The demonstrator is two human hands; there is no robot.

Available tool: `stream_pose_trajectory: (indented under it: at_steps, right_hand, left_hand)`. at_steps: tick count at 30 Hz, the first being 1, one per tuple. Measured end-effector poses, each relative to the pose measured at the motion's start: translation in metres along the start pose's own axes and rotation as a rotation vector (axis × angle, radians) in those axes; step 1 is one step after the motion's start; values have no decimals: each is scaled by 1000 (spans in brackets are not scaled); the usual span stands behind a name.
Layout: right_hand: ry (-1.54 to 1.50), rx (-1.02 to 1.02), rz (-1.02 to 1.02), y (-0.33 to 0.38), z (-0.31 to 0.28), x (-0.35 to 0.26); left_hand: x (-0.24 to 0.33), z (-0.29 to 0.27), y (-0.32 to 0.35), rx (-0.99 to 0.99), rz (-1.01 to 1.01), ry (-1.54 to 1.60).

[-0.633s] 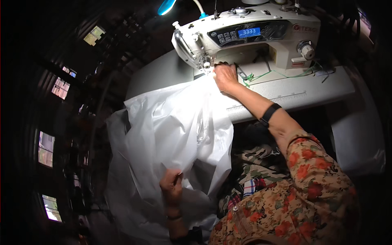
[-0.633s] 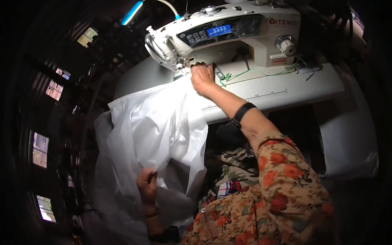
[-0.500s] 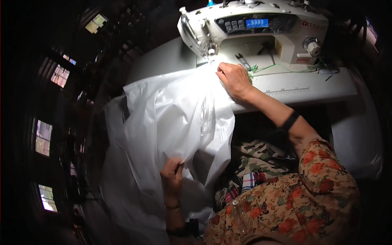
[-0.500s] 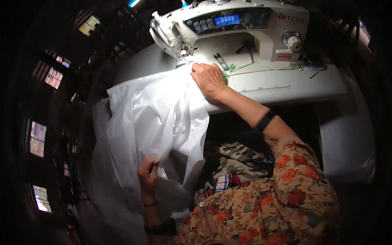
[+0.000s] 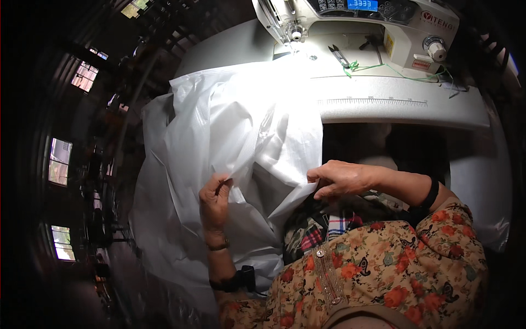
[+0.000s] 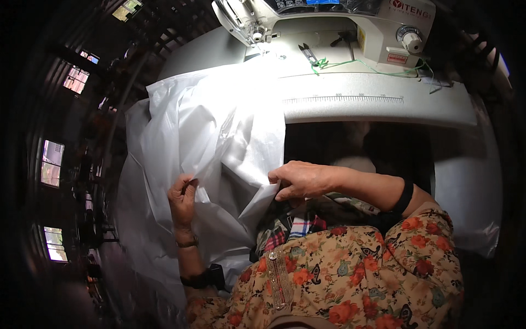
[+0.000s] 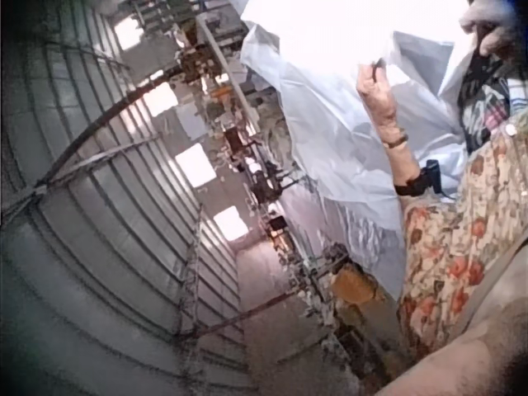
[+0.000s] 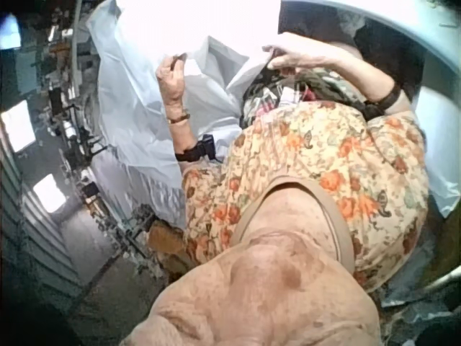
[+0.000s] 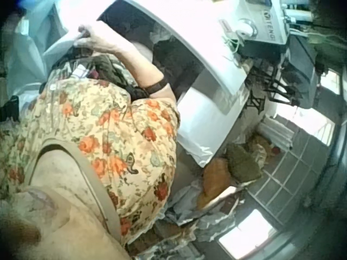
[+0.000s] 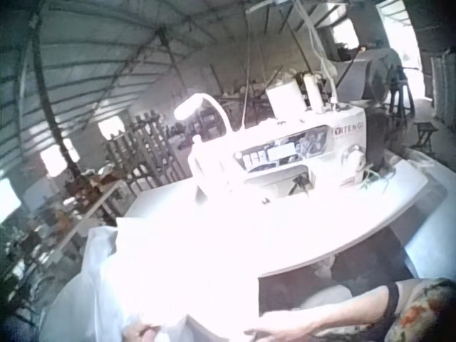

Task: Sewing a large piece of white fabric using an industrial sewing machine.

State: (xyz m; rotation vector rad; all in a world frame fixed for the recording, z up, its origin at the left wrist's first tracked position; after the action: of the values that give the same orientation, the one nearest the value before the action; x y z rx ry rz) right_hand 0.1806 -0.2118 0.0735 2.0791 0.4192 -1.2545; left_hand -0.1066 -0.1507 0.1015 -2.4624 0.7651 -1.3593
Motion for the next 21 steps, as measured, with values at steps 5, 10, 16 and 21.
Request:
stream_pose_trajectory:
  at_steps: [5,10,16,21]
  right_hand:
    - [-262,-80,21,36,0,-18]
    - [684,193,235,45,-1,105]
    - [553,67,150,26,3,20]
    - [67,317,-385,-21,28,-17]
  left_hand:
    - [-16,-7,3,4,-81,74]
    - [0,-2,-3,-18,-120,186]
    - [16,15,16,-156,-192,257]
    - [27,52,30,-199,-235,338]
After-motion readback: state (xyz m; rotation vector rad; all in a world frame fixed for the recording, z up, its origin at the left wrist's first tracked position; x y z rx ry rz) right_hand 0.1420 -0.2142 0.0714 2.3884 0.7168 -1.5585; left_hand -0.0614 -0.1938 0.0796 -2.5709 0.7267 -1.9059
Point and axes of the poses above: each hand's wrist, its own y-axis away from the middle knuckle, its own z-axis out of the palm, x = y × z, the point moved 5 cm from there along -y, towards the middle knuckle, and after that the axes turned 9 degrees about z, right-handed, at the moved point
